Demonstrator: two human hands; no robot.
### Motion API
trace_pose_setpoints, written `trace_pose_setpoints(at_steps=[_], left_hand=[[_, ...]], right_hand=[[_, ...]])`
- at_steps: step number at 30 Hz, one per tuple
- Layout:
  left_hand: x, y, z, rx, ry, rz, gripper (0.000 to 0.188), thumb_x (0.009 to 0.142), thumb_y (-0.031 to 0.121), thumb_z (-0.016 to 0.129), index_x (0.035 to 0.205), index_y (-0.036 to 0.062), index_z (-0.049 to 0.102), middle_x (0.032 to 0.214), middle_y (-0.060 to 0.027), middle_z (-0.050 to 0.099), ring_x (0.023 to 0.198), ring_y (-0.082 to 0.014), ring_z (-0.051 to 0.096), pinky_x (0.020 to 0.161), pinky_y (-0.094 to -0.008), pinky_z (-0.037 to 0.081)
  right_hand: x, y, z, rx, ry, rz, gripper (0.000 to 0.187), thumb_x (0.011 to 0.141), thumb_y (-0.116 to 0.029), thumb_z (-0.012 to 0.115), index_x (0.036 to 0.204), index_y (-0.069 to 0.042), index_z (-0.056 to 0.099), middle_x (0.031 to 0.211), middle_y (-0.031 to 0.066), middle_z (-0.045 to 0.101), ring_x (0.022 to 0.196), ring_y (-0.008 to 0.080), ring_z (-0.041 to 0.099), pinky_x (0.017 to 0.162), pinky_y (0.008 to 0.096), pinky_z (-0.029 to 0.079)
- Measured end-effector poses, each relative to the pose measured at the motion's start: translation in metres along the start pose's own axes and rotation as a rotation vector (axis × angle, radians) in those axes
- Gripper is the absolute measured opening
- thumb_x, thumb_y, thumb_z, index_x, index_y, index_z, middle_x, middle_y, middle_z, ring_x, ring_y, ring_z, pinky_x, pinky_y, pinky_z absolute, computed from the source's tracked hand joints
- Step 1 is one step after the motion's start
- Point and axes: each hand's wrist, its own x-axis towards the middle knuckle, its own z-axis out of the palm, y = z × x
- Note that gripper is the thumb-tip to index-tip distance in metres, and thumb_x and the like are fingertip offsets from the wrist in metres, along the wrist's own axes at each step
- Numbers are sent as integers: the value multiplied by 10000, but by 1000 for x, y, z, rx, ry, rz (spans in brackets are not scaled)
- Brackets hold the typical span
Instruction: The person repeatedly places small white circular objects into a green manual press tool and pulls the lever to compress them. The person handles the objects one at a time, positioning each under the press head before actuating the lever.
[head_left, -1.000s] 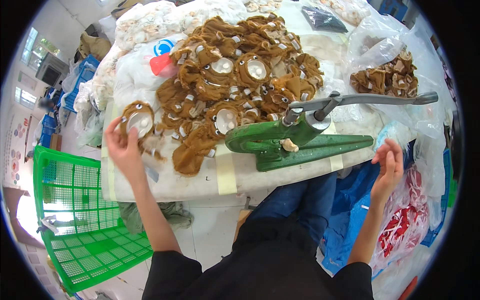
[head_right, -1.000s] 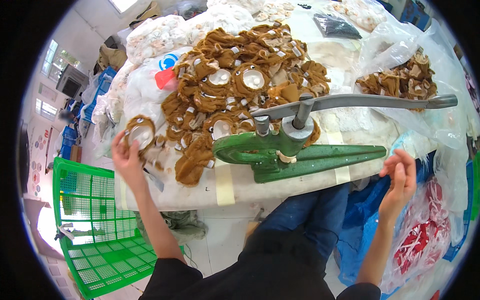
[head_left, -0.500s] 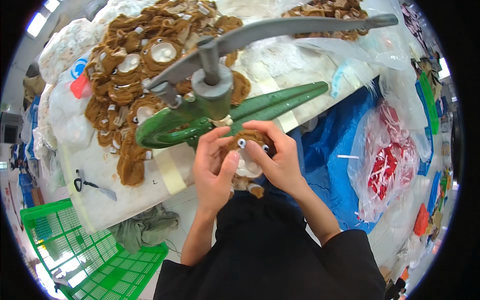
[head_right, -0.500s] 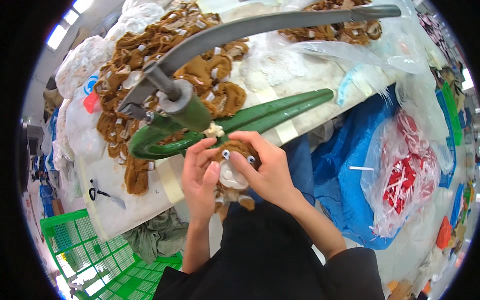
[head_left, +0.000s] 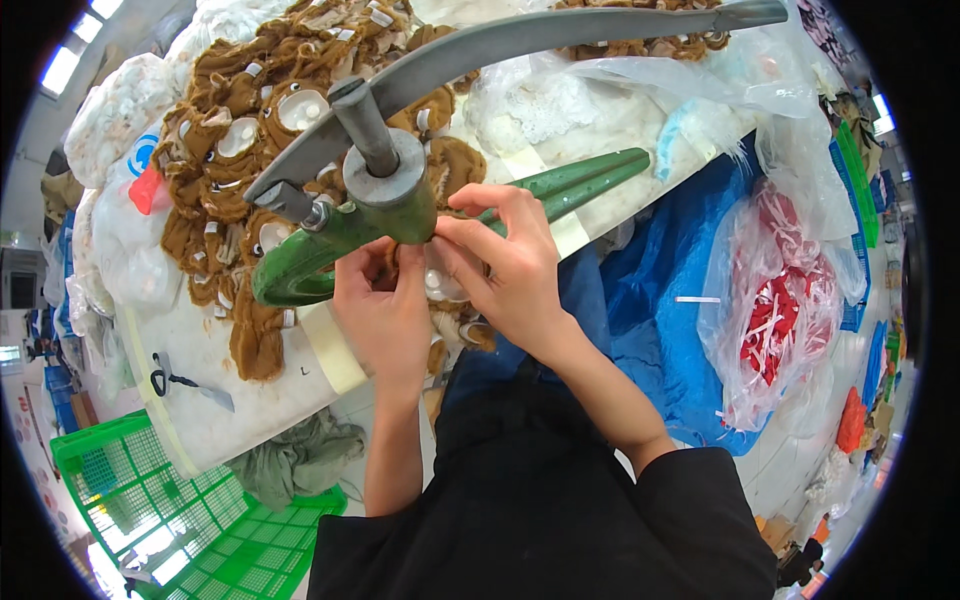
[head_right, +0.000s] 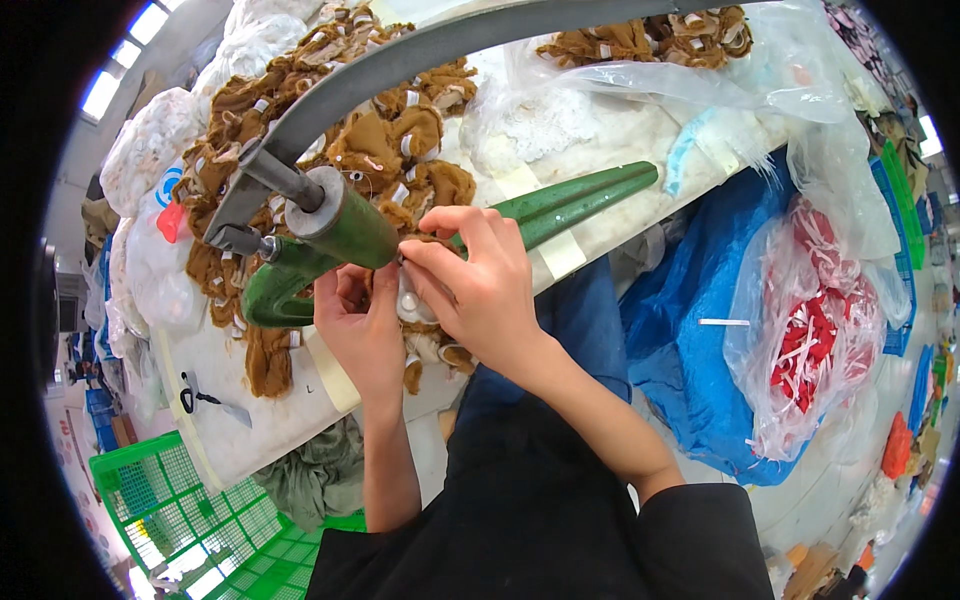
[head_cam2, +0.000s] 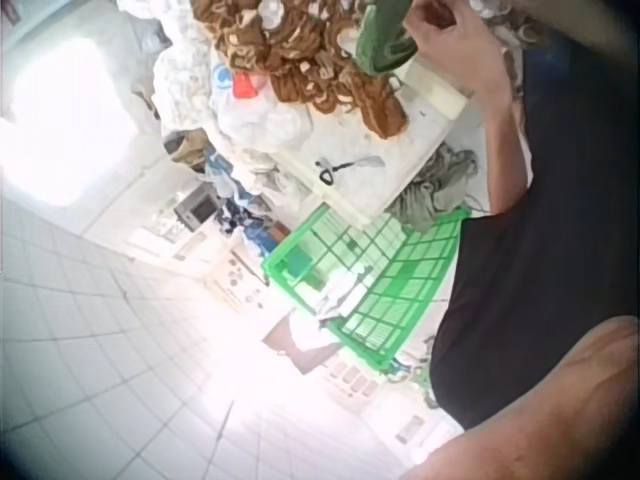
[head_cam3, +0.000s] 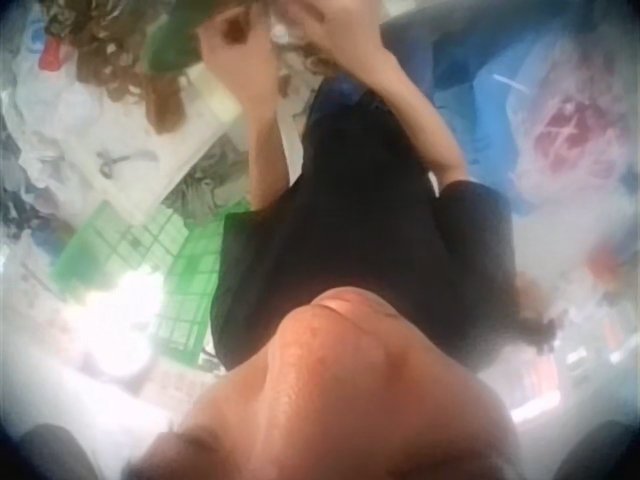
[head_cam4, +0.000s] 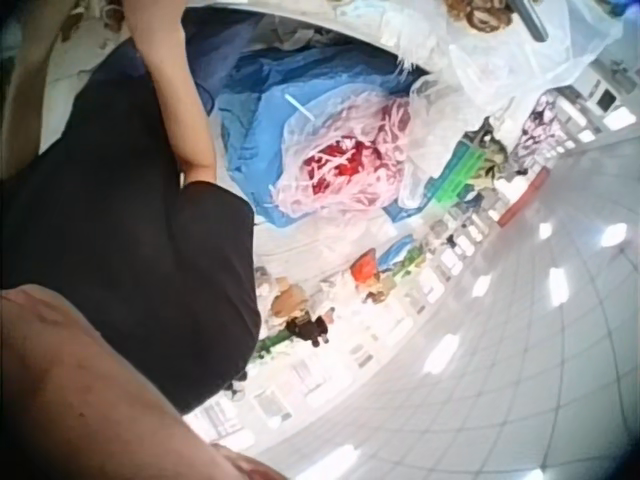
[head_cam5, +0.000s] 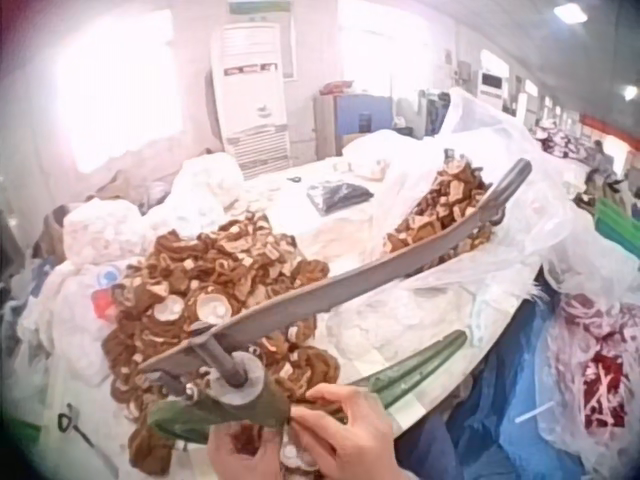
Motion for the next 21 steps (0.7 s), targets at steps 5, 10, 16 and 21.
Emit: trace_pose_setpoints(at_steps=[5,10,16,21], left_hand=[[-1,3,-1,91,-31,-52,161,953,78,755,1026,-43,677,833,19,635,711,-31,516,625,-202,414],[1,1,-8,82,-78,-87,149,941,67,759,1012,-42,685,803,35,616,705,-27,501,614,-195,398],[3,5,-8,96,-101,-71,53,957,21,718,967,-10,676,839,52,620,732,-11,509,637,-188,390],[7,4,-9,199,-78,-37,105,923,46,744,945,-26,671,784,47,590,699,-36,486,636,-207,398]], right_hand=[[-7,8,-2,-91,-93,-67,208,807,-146,798,1007,-113,752,1020,30,658,937,244,623,838,388,461],[-3,7,-6,-116,-129,-97,225,803,-142,789,1020,-99,750,1016,42,663,942,247,628,859,395,468],[-1,1,-9,-107,-152,-144,238,823,-153,754,1042,-60,751,1019,58,667,946,250,633,891,398,472],[17,21,-25,140,-243,135,164,903,-180,690,988,-48,739,946,139,667,872,339,650,787,443,522]])
